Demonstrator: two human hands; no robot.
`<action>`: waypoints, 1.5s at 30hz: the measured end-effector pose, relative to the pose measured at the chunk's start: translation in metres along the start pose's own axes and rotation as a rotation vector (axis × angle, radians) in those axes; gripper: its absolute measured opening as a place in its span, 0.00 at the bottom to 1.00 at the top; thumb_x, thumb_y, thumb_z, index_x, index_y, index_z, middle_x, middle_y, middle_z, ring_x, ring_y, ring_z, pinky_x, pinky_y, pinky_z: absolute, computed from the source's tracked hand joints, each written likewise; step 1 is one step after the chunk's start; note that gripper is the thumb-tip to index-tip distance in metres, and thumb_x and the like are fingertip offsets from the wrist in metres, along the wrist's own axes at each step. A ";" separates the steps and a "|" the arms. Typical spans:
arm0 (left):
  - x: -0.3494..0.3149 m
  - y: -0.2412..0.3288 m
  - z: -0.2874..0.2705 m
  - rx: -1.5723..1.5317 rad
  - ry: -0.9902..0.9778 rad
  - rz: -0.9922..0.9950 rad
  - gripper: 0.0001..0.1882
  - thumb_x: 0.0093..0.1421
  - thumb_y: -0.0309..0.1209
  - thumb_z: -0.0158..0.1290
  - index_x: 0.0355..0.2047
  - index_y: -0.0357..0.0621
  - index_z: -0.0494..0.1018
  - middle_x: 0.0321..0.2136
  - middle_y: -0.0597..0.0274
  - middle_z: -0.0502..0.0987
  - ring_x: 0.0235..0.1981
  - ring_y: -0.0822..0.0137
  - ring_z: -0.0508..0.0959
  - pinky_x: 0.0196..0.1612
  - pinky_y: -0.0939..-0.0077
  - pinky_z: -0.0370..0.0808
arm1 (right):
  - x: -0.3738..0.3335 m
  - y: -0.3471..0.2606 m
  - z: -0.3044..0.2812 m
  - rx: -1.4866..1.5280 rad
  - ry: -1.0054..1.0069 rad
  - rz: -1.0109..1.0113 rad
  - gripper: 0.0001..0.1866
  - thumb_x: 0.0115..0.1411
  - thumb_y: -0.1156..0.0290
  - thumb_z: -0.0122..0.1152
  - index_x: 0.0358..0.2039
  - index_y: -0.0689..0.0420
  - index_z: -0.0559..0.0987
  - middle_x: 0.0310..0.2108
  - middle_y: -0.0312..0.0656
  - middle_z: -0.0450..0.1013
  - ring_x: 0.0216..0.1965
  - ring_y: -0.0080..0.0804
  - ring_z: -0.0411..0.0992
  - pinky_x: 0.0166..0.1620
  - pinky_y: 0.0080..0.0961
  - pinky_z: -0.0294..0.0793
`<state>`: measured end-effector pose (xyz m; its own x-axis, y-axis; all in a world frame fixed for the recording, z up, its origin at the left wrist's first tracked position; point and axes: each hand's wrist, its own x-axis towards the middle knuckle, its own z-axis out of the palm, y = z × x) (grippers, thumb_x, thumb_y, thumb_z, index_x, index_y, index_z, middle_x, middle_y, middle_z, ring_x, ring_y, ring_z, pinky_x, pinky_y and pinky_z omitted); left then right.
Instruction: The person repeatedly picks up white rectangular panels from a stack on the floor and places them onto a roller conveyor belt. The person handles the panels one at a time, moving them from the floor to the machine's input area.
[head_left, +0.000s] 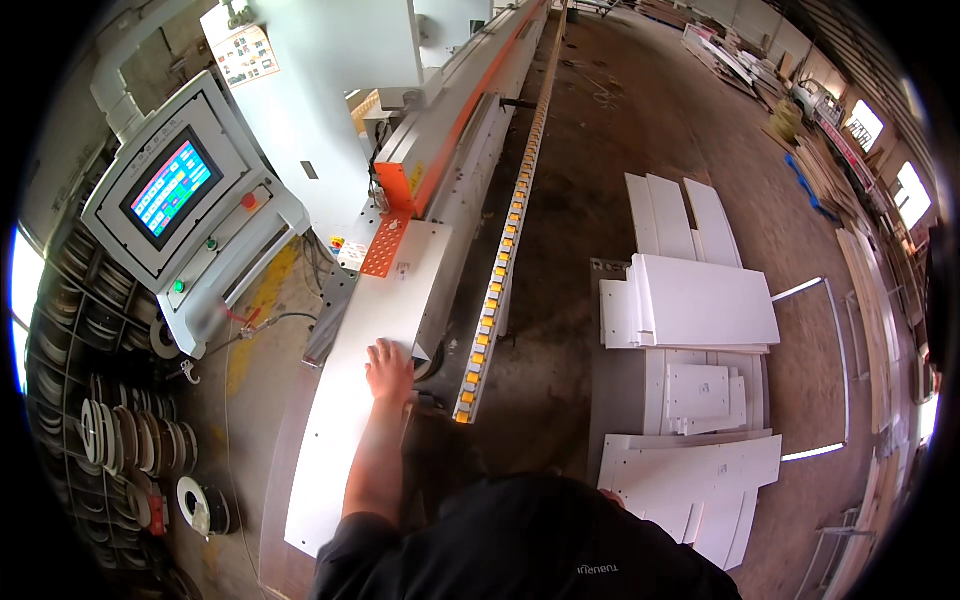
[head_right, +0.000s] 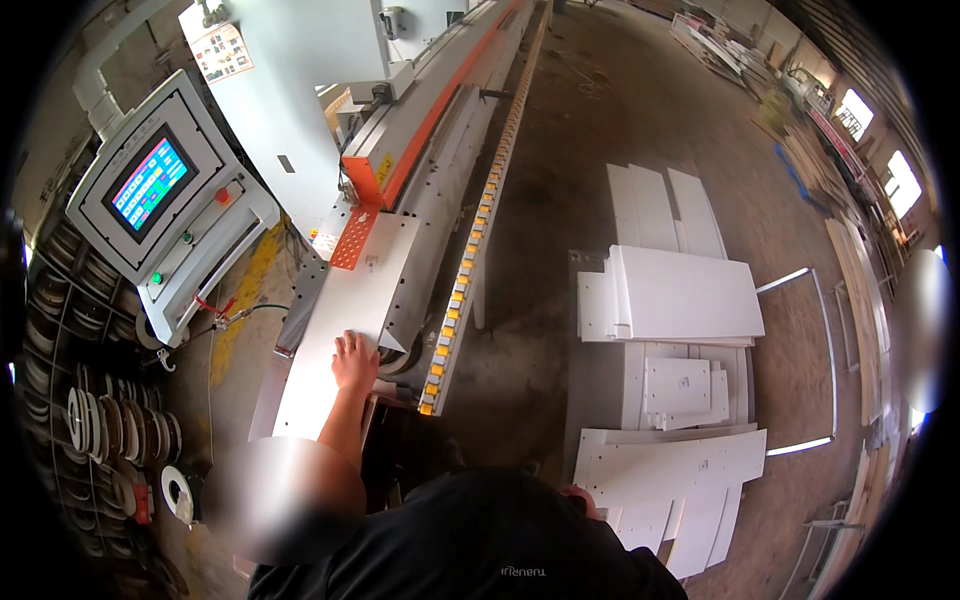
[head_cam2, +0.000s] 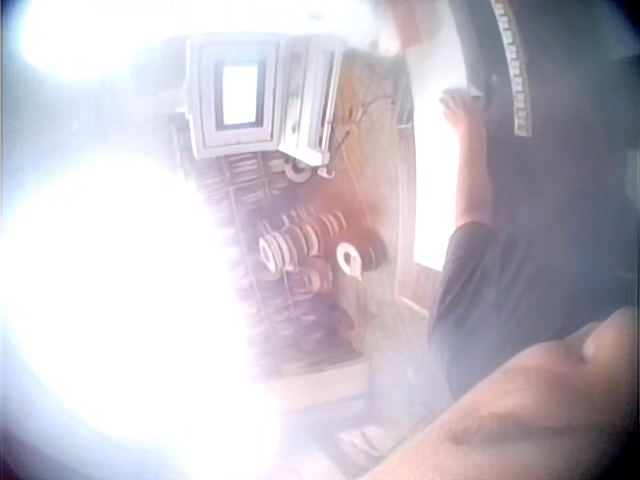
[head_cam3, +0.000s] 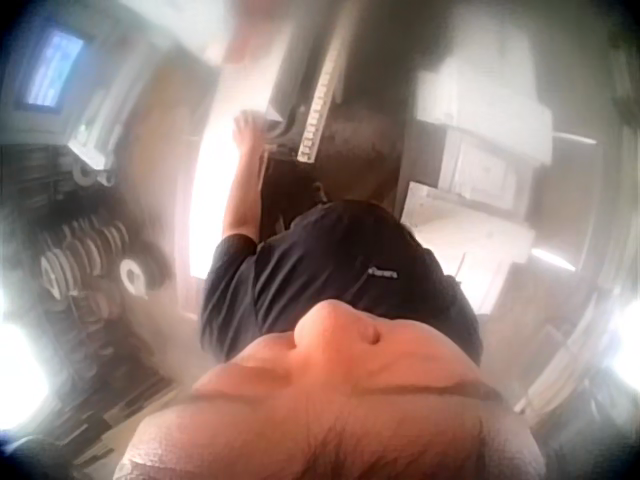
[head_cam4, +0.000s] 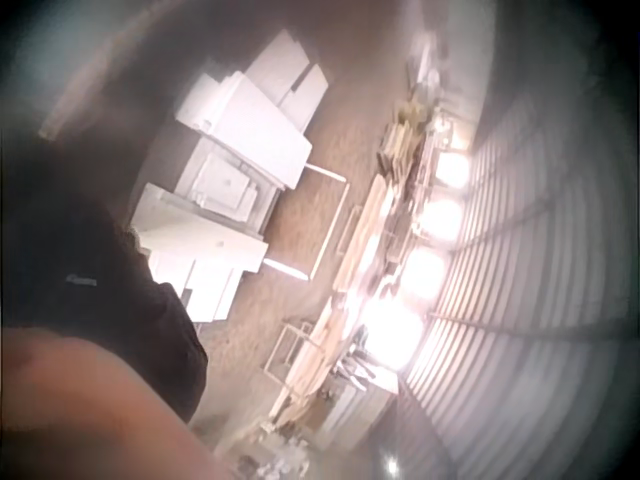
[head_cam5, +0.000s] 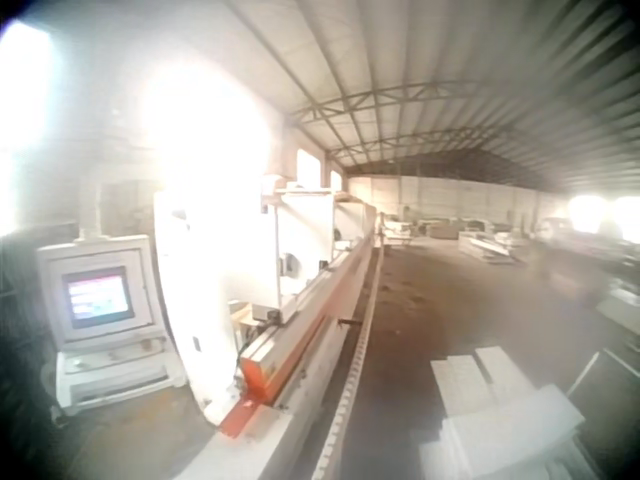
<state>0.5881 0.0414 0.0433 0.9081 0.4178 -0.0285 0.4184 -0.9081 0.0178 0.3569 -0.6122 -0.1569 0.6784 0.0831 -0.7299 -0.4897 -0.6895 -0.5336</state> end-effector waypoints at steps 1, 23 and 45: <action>0.007 0.002 0.003 0.002 0.005 -0.001 0.38 0.64 0.51 0.57 0.69 0.47 0.64 0.72 0.50 0.59 0.72 0.44 0.58 0.65 0.48 0.68 | 0.006 -0.003 -0.004 0.009 0.004 -0.015 0.17 0.68 0.56 0.56 0.46 0.56 0.83 0.39 0.43 0.83 0.43 0.32 0.80 0.48 0.32 0.78; -0.106 -0.035 0.010 -0.217 0.138 0.048 0.32 0.62 0.39 0.57 0.66 0.44 0.67 0.71 0.55 0.64 0.73 0.51 0.60 0.72 0.49 0.59 | -0.026 -0.072 -0.033 0.031 -0.107 0.050 0.26 0.65 0.51 0.64 0.51 0.61 0.83 0.46 0.47 0.82 0.51 0.37 0.79 0.54 0.31 0.76; -0.092 -0.033 0.011 -0.170 0.076 -0.020 0.27 0.67 0.40 0.54 0.64 0.46 0.70 0.69 0.57 0.67 0.71 0.52 0.64 0.68 0.52 0.67 | 0.032 -0.106 0.003 0.118 -0.204 0.068 0.17 0.67 0.54 0.62 0.43 0.56 0.85 0.36 0.40 0.83 0.36 0.28 0.82 0.41 0.28 0.81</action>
<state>0.4906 0.0322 0.0344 0.8955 0.4428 0.0452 0.4279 -0.8844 0.1864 0.4285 -0.5348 -0.1247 0.5232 0.1913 -0.8305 -0.5988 -0.6109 -0.5179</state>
